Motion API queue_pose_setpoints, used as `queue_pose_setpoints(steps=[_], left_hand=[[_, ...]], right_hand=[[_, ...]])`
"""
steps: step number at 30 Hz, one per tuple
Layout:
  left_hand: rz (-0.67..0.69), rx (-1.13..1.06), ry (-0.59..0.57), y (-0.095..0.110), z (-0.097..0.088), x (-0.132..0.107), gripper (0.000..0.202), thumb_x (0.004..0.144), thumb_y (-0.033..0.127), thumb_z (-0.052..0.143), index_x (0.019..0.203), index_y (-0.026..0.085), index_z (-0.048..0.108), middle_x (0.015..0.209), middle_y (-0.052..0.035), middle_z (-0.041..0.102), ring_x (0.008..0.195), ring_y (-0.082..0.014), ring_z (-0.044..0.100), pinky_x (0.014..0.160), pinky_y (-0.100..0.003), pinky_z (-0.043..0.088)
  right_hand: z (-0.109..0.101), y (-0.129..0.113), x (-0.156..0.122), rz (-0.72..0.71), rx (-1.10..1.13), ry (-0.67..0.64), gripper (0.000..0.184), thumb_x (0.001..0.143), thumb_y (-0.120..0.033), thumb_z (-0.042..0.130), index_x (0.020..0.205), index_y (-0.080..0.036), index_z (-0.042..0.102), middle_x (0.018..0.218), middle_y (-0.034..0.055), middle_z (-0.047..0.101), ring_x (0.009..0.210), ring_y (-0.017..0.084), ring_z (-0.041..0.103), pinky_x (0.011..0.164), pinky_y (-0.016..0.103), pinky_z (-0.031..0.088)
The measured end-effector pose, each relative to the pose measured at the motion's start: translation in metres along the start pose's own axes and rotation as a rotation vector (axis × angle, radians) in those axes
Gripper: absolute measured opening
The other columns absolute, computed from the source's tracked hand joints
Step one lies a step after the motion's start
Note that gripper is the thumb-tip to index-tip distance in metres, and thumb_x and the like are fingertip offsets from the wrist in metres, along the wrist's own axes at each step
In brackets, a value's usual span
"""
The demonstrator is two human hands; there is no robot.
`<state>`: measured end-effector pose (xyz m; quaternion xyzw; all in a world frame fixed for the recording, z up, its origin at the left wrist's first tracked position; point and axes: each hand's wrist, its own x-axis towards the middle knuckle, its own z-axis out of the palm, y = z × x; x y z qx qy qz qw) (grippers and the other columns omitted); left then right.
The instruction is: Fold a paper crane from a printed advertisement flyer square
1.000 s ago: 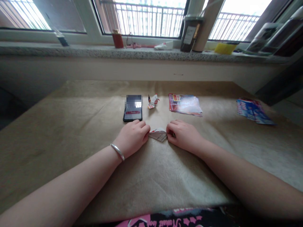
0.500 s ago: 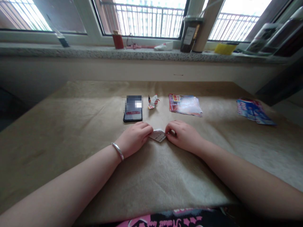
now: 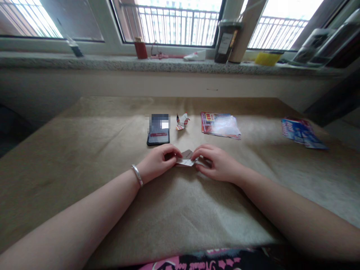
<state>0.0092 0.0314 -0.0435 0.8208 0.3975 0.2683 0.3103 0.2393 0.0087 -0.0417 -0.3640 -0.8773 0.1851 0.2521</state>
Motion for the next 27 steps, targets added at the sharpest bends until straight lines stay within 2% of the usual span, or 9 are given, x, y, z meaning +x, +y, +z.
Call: queue_pose_setpoints(steps=[4, 7, 10, 16, 20, 24, 27], left_hand=[[-0.142, -0.213, -0.057, 0.002, -0.006, 0.0, 0.02, 0.079, 0.029, 0.05, 0.08, 0.014, 0.063, 0.077, -0.0013, 0.063, 0.071, -0.0129, 0.057, 0.068, -0.023, 0.046], [-0.123, -0.264, -0.093, 0.004, -0.008, 0.0, 0.03, 0.081, 0.042, 0.051, 0.082, 0.014, 0.061, 0.077, -0.0016, 0.062, 0.071, -0.0136, 0.056, 0.067, -0.024, 0.044], [-0.057, -0.153, -0.103, 0.006, -0.006, 0.001, 0.031, 0.079, 0.044, 0.056, 0.084, 0.014, 0.06, 0.08, -0.0025, 0.061, 0.075, -0.0153, 0.056, 0.067, -0.025, 0.044], [0.064, 0.227, -0.036, 0.005, 0.002, 0.001, 0.017, 0.082, 0.031, 0.055, 0.088, 0.017, 0.062, 0.087, -0.0038, 0.061, 0.084, -0.0181, 0.055, 0.075, -0.03, 0.044], [0.148, 0.325, 0.013, -0.003, 0.006, 0.002, 0.011, 0.083, 0.02, 0.053, 0.086, 0.018, 0.064, 0.086, -0.0036, 0.064, 0.086, -0.0181, 0.056, 0.08, -0.032, 0.045], [0.23, 0.386, 0.074, -0.008, 0.009, 0.003, 0.012, 0.083, 0.017, 0.054, 0.087, 0.017, 0.065, 0.101, -0.0059, 0.063, 0.092, -0.018, 0.056, 0.083, -0.032, 0.046], [0.262, 0.474, 0.041, -0.004, 0.007, 0.002, 0.014, 0.083, 0.014, 0.054, 0.087, 0.017, 0.067, 0.092, -0.005, 0.063, 0.085, -0.0172, 0.054, 0.079, -0.031, 0.047]], right_hand=[[0.005, 0.001, 0.002, 0.213, 0.219, 0.059, 0.01, 0.076, -0.016, 0.056, 0.084, -0.018, 0.061, 0.073, 0.0, 0.058, 0.061, 0.01, 0.05, 0.056, 0.021, 0.04], [0.008, 0.002, 0.004, 0.328, 0.363, 0.04, 0.007, 0.077, -0.018, 0.056, 0.081, -0.017, 0.06, 0.059, -0.0043, 0.052, 0.052, 0.008, 0.043, 0.048, 0.019, 0.033], [0.009, 0.003, 0.005, 0.356, 0.343, 0.044, 0.006, 0.075, -0.017, 0.056, 0.079, -0.017, 0.06, 0.057, -0.0052, 0.051, 0.051, 0.007, 0.041, 0.048, 0.019, 0.031], [0.009, 0.007, 0.008, 0.307, 0.062, 0.103, 0.005, 0.076, -0.019, 0.059, 0.079, -0.019, 0.063, 0.064, -0.0022, 0.055, 0.058, 0.01, 0.048, 0.056, 0.022, 0.036], [0.011, 0.011, 0.009, 0.206, -0.073, 0.122, 0.004, 0.076, -0.016, 0.06, 0.077, -0.019, 0.062, 0.076, 0.0011, 0.059, 0.067, 0.012, 0.051, 0.064, 0.023, 0.04], [0.012, 0.013, 0.009, 0.118, -0.18, 0.11, 0.007, 0.078, -0.016, 0.058, 0.08, -0.02, 0.063, 0.088, 0.0031, 0.062, 0.078, 0.014, 0.053, 0.072, 0.025, 0.042], [0.011, 0.012, 0.009, 0.068, -0.278, 0.083, 0.007, 0.081, -0.017, 0.057, 0.081, -0.02, 0.064, 0.087, 0.0032, 0.064, 0.084, 0.017, 0.053, 0.075, 0.027, 0.041]])
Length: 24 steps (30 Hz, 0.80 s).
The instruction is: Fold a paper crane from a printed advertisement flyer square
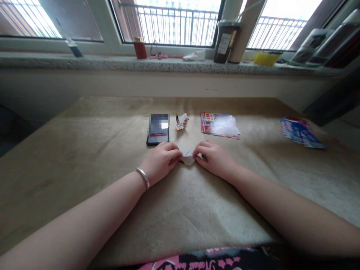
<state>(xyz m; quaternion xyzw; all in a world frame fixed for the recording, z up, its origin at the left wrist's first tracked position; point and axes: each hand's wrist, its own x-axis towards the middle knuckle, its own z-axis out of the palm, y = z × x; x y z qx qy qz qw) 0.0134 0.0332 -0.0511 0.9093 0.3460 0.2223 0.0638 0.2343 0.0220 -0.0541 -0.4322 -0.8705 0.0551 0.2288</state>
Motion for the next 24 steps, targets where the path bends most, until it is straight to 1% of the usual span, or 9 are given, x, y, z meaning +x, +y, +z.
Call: queue_pose_setpoints(steps=[6, 12, 15, 17, 20, 24], left_hand=[[0.088, 0.198, -0.104, 0.008, -0.009, -0.002, 0.019, 0.087, 0.013, 0.049, 0.092, 0.019, 0.067, 0.083, -0.0046, 0.061, 0.079, -0.0165, 0.051, 0.072, -0.028, 0.046], [0.154, 0.401, -0.172, 0.017, -0.017, -0.005, 0.018, 0.089, 0.017, 0.049, 0.097, 0.019, 0.064, 0.081, -0.0035, 0.059, 0.073, -0.0164, 0.051, 0.062, -0.026, 0.043], [0.19, 0.435, -0.226, 0.021, -0.02, -0.007, 0.03, 0.089, 0.017, 0.047, 0.117, 0.023, 0.055, 0.086, -0.0041, 0.058, 0.074, -0.0169, 0.05, 0.061, -0.026, 0.042], [0.222, 0.431, -0.263, 0.022, -0.021, -0.009, 0.037, 0.09, 0.016, 0.045, 0.126, 0.024, 0.049, 0.09, -0.0051, 0.057, 0.077, -0.0172, 0.05, 0.064, -0.026, 0.043], [0.244, 0.406, -0.295, 0.02, -0.022, -0.01, 0.038, 0.09, 0.016, 0.044, 0.128, 0.024, 0.047, 0.094, -0.0064, 0.056, 0.081, -0.0175, 0.048, 0.068, -0.027, 0.043], [0.254, 0.369, -0.301, 0.017, -0.025, -0.008, 0.039, 0.091, 0.018, 0.043, 0.128, 0.029, 0.047, 0.094, -0.0059, 0.056, 0.081, -0.0178, 0.047, 0.068, -0.026, 0.043]], right_hand=[[-0.01, -0.004, 0.0, -0.167, -0.199, -0.077, 0.016, 0.088, -0.02, 0.05, 0.084, -0.019, 0.066, 0.079, 0.0044, 0.064, 0.081, 0.018, 0.051, 0.07, 0.027, 0.038], [-0.018, -0.007, -0.001, -0.235, -0.278, -0.136, 0.02, 0.09, -0.02, 0.048, 0.086, -0.02, 0.068, 0.079, 0.0051, 0.064, 0.076, 0.016, 0.051, 0.065, 0.027, 0.036], [-0.019, -0.006, -0.002, -0.234, -0.267, -0.149, 0.022, 0.09, -0.018, 0.048, 0.09, -0.022, 0.069, 0.083, 0.0043, 0.066, 0.078, 0.016, 0.053, 0.066, 0.027, 0.037], [-0.019, -0.005, -0.002, -0.214, -0.241, -0.149, 0.023, 0.089, -0.017, 0.048, 0.091, -0.024, 0.07, 0.085, 0.0034, 0.066, 0.079, 0.016, 0.054, 0.067, 0.027, 0.038], [-0.021, -0.004, -0.003, -0.174, -0.229, -0.146, 0.024, 0.087, -0.017, 0.049, 0.089, -0.025, 0.072, 0.084, 0.0026, 0.067, 0.079, 0.016, 0.055, 0.067, 0.027, 0.039], [-0.024, -0.002, -0.004, -0.13, -0.262, -0.156, 0.024, 0.085, -0.017, 0.051, 0.087, -0.026, 0.073, 0.083, 0.0028, 0.068, 0.08, 0.018, 0.057, 0.067, 0.029, 0.041]])
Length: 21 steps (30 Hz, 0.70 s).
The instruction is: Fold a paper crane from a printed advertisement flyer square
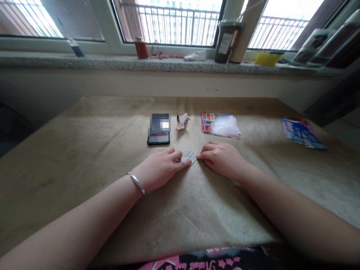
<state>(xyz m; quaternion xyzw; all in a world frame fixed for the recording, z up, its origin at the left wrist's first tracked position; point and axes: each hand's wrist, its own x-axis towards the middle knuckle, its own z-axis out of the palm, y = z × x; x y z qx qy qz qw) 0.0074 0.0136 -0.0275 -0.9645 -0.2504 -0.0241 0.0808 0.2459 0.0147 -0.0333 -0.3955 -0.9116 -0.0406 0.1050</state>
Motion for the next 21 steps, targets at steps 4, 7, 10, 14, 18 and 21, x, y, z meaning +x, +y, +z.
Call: queue_pose_setpoints(steps=[4, 7, 10, 14, 18, 21], left_hand=[[0.027, -0.04, 0.001, -0.001, -0.001, 0.0, 0.04, 0.091, 0.017, 0.042, 0.128, 0.03, 0.048, 0.094, -0.0063, 0.056, 0.083, -0.0178, 0.048, 0.072, -0.027, 0.043], [0.019, -0.063, 0.008, 0.001, -0.001, 0.001, 0.039, 0.09, 0.015, 0.042, 0.127, 0.028, 0.05, 0.095, -0.0069, 0.055, 0.085, -0.0184, 0.048, 0.076, -0.029, 0.044], [0.01, -0.051, 0.027, 0.003, 0.0, 0.001, 0.038, 0.09, 0.016, 0.042, 0.125, 0.029, 0.05, 0.097, -0.0065, 0.056, 0.088, -0.0196, 0.049, 0.079, -0.032, 0.043], [0.025, -0.028, 0.048, 0.004, 0.002, 0.002, 0.035, 0.09, 0.019, 0.043, 0.122, 0.026, 0.052, 0.099, -0.0067, 0.058, 0.088, -0.0201, 0.051, 0.079, -0.033, 0.044], [0.053, -0.052, 0.075, 0.004, 0.004, 0.003, 0.035, 0.088, 0.018, 0.044, 0.122, 0.022, 0.052, 0.105, -0.0076, 0.059, 0.09, -0.0199, 0.054, 0.081, -0.034, 0.046], [0.047, -0.12, 0.106, 0.002, 0.007, 0.004, 0.036, 0.088, 0.018, 0.044, 0.123, 0.023, 0.052, 0.117, -0.008, 0.056, 0.102, -0.0212, 0.053, 0.088, -0.036, 0.046]], right_hand=[[0.0, 0.002, -0.001, 0.015, 0.042, 0.004, 0.024, 0.083, -0.016, 0.053, 0.086, -0.026, 0.073, 0.085, 0.0029, 0.069, 0.083, 0.018, 0.057, 0.071, 0.03, 0.045], [0.003, 0.005, -0.001, 0.033, 0.122, 0.064, 0.022, 0.078, -0.013, 0.057, 0.083, -0.026, 0.074, 0.092, 0.003, 0.069, 0.099, 0.022, 0.056, 0.086, 0.035, 0.047], [0.01, 0.012, 0.0, 0.055, 0.232, 0.1, 0.021, 0.075, -0.013, 0.059, 0.081, -0.026, 0.075, 0.102, 0.0026, 0.068, 0.114, 0.025, 0.05, 0.097, 0.042, 0.043], [0.02, 0.021, 0.001, 0.124, 0.419, 0.141, 0.021, 0.077, -0.013, 0.056, 0.083, -0.024, 0.073, 0.101, 0.0022, 0.068, 0.115, 0.022, 0.052, 0.101, 0.042, 0.041], [0.025, 0.024, 0.004, 0.195, 0.474, 0.223, 0.018, 0.08, -0.016, 0.055, 0.085, -0.022, 0.071, 0.098, 0.0029, 0.07, 0.11, 0.021, 0.056, 0.101, 0.043, 0.041], [0.024, 0.02, 0.004, 0.177, 0.457, 0.242, 0.02, 0.081, -0.015, 0.054, 0.093, -0.022, 0.069, 0.099, 0.0025, 0.07, 0.111, 0.021, 0.055, 0.099, 0.042, 0.042]])
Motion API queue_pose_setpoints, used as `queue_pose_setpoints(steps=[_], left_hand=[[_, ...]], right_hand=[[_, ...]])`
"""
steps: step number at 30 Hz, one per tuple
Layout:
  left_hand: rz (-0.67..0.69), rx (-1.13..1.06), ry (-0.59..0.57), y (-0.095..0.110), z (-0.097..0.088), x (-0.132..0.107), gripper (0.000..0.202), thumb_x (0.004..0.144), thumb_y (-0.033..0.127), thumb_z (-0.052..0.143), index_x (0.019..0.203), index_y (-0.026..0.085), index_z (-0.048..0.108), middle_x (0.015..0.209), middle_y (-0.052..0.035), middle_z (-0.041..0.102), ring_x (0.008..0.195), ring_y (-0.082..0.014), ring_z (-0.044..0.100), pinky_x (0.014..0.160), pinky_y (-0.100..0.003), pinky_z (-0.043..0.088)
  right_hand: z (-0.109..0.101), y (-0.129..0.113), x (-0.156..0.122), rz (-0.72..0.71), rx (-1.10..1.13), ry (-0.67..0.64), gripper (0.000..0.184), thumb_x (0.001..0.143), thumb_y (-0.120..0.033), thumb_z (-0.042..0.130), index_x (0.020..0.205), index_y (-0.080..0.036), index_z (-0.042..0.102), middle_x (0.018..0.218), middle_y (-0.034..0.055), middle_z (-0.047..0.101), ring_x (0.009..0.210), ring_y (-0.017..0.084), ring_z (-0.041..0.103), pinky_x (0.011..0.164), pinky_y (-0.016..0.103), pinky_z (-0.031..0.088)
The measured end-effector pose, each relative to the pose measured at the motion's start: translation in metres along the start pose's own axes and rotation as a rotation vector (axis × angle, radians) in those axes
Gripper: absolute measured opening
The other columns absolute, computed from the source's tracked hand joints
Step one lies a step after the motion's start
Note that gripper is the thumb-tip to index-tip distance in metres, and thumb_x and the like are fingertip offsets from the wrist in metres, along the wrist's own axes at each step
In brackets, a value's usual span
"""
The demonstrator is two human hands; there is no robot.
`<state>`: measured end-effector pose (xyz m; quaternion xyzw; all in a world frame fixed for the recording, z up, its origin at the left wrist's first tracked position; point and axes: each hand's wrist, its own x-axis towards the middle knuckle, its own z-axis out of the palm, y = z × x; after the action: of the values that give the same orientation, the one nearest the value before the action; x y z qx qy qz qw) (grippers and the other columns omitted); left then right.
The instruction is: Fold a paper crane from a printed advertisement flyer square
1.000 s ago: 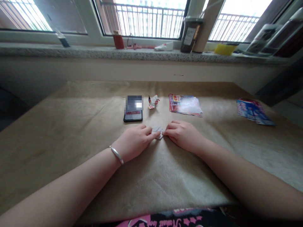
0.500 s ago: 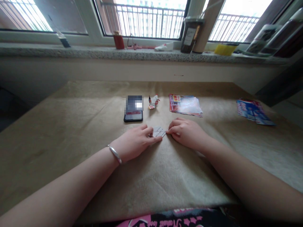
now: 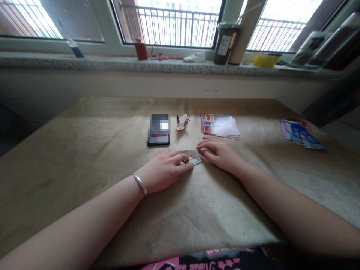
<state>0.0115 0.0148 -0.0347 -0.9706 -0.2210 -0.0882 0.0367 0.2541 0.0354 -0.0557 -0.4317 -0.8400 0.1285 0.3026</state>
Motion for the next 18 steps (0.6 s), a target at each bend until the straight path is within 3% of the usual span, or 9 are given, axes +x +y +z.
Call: queue_pose_setpoints(steps=[4, 8, 13, 18], left_hand=[[-0.034, -0.103, 0.053, -0.003, 0.005, 0.0, 0.033, 0.09, 0.018, 0.042, 0.121, 0.023, 0.055, 0.123, -0.0089, 0.054, 0.111, -0.0212, 0.052, 0.094, -0.037, 0.046], [-0.093, -0.141, 0.098, -0.004, 0.008, -0.001, 0.03, 0.089, 0.019, 0.044, 0.115, 0.021, 0.058, 0.125, -0.0107, 0.054, 0.111, -0.0212, 0.054, 0.093, -0.038, 0.047], [-0.111, -0.151, 0.067, -0.005, 0.008, -0.001, 0.029, 0.087, 0.018, 0.046, 0.114, 0.02, 0.058, 0.128, -0.0101, 0.054, 0.115, -0.0226, 0.052, 0.1, -0.043, 0.042], [-0.132, -0.162, 0.031, -0.006, 0.006, 0.0, 0.029, 0.087, 0.021, 0.049, 0.115, 0.022, 0.057, 0.131, -0.0078, 0.053, 0.122, -0.0231, 0.048, 0.107, -0.049, 0.033]], right_hand=[[-0.001, -0.008, -0.002, -0.083, -0.068, -0.004, 0.024, 0.079, -0.013, 0.053, 0.096, -0.021, 0.067, 0.1, 0.003, 0.069, 0.112, 0.021, 0.054, 0.099, 0.04, 0.043], [-0.005, -0.013, -0.002, -0.059, -0.131, 0.006, 0.02, 0.079, -0.016, 0.054, 0.093, -0.022, 0.067, 0.097, 0.0033, 0.069, 0.105, 0.02, 0.057, 0.096, 0.039, 0.045], [-0.005, -0.016, -0.003, -0.074, -0.175, -0.015, 0.022, 0.081, -0.021, 0.055, 0.099, -0.021, 0.066, 0.106, 0.005, 0.067, 0.107, 0.019, 0.058, 0.094, 0.035, 0.046], [-0.004, -0.015, -0.004, -0.074, -0.266, -0.09, 0.017, 0.08, -0.017, 0.055, 0.088, -0.021, 0.068, 0.104, 0.0041, 0.069, 0.112, 0.023, 0.057, 0.093, 0.038, 0.048]])
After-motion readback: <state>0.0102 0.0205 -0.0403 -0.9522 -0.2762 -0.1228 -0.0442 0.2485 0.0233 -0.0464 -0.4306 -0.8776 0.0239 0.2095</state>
